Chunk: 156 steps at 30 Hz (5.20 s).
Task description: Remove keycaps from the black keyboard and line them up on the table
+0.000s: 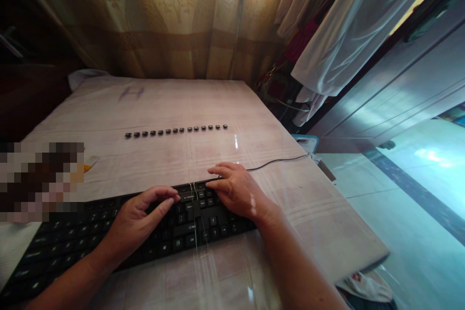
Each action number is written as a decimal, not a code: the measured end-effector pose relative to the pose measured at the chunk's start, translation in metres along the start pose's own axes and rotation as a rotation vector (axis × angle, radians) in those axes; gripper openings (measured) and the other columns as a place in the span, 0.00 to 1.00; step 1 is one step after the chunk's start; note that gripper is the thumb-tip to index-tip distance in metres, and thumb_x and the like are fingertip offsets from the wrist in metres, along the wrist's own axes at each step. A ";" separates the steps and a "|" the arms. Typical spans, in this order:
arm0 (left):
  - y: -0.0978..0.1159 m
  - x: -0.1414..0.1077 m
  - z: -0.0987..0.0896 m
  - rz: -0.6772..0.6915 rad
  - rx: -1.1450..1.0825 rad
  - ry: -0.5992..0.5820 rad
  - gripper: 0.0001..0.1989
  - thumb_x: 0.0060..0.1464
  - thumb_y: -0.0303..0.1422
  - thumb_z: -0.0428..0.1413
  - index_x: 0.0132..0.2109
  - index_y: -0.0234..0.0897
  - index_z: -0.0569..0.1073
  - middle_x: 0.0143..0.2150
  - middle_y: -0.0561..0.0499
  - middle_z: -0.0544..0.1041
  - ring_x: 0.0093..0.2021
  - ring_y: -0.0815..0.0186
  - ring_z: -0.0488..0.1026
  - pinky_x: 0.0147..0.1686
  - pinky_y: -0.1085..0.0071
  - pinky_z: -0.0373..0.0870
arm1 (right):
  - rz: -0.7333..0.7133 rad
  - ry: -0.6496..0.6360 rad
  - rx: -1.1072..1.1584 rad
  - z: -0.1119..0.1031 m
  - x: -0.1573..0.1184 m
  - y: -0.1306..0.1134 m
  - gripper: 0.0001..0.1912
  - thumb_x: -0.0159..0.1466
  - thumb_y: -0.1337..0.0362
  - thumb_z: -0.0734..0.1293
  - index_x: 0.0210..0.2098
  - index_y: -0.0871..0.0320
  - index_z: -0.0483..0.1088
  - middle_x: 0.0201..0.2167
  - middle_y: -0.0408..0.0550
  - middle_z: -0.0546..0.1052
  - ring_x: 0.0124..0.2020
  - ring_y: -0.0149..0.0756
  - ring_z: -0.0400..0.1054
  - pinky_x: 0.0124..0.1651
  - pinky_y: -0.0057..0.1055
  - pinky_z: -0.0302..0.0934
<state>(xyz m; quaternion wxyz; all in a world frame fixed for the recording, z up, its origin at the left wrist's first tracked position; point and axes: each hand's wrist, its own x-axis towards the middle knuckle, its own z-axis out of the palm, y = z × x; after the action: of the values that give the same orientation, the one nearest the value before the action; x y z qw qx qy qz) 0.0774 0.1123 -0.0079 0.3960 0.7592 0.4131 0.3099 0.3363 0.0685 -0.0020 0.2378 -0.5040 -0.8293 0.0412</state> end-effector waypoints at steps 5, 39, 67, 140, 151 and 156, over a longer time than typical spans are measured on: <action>0.002 0.000 -0.001 0.003 -0.008 -0.001 0.08 0.54 0.36 0.54 0.38 0.42 0.77 0.34 0.53 0.82 0.36 0.65 0.79 0.40 0.70 0.75 | -0.003 0.018 -0.018 0.002 0.001 -0.003 0.14 0.62 0.72 0.64 0.43 0.53 0.77 0.48 0.48 0.78 0.51 0.43 0.69 0.53 0.45 0.63; 0.007 0.000 -0.001 0.030 0.023 0.009 0.09 0.53 0.38 0.53 0.37 0.41 0.77 0.33 0.53 0.82 0.36 0.63 0.80 0.40 0.69 0.74 | 0.413 0.578 0.088 0.013 -0.028 0.012 0.08 0.61 0.67 0.64 0.34 0.54 0.77 0.33 0.47 0.81 0.35 0.38 0.75 0.42 0.36 0.71; 0.004 0.000 0.000 0.030 0.057 0.008 0.10 0.53 0.39 0.54 0.37 0.42 0.78 0.33 0.53 0.82 0.36 0.63 0.79 0.40 0.69 0.75 | 0.382 0.441 0.101 0.015 -0.025 0.008 0.09 0.61 0.68 0.64 0.35 0.53 0.77 0.32 0.47 0.80 0.36 0.38 0.75 0.43 0.36 0.69; 0.006 -0.002 0.002 0.085 -0.090 0.036 0.08 0.54 0.34 0.57 0.39 0.41 0.80 0.37 0.52 0.83 0.38 0.63 0.80 0.42 0.69 0.76 | 0.184 0.411 0.179 0.031 0.014 -0.072 0.04 0.62 0.63 0.68 0.34 0.57 0.73 0.25 0.44 0.77 0.27 0.33 0.70 0.32 0.30 0.63; 0.006 -0.002 0.003 0.064 -0.093 0.036 0.08 0.54 0.34 0.57 0.38 0.40 0.80 0.36 0.52 0.83 0.37 0.63 0.80 0.41 0.70 0.77 | 0.166 0.403 0.172 0.033 0.014 -0.072 0.04 0.62 0.63 0.68 0.35 0.56 0.73 0.25 0.44 0.78 0.27 0.33 0.71 0.32 0.30 0.64; 0.006 -0.002 0.002 0.059 -0.122 0.019 0.10 0.54 0.34 0.57 0.41 0.40 0.79 0.39 0.52 0.83 0.39 0.63 0.80 0.43 0.69 0.77 | 0.089 0.386 0.226 0.031 0.015 -0.071 0.06 0.63 0.66 0.66 0.40 0.56 0.73 0.31 0.46 0.80 0.31 0.35 0.73 0.36 0.31 0.67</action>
<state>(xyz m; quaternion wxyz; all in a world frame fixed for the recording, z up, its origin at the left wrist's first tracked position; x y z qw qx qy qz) 0.0802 0.1079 -0.0042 0.4283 0.7426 0.3746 0.3531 0.2595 0.0517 -0.0026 0.4448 -0.5089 -0.7355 0.0471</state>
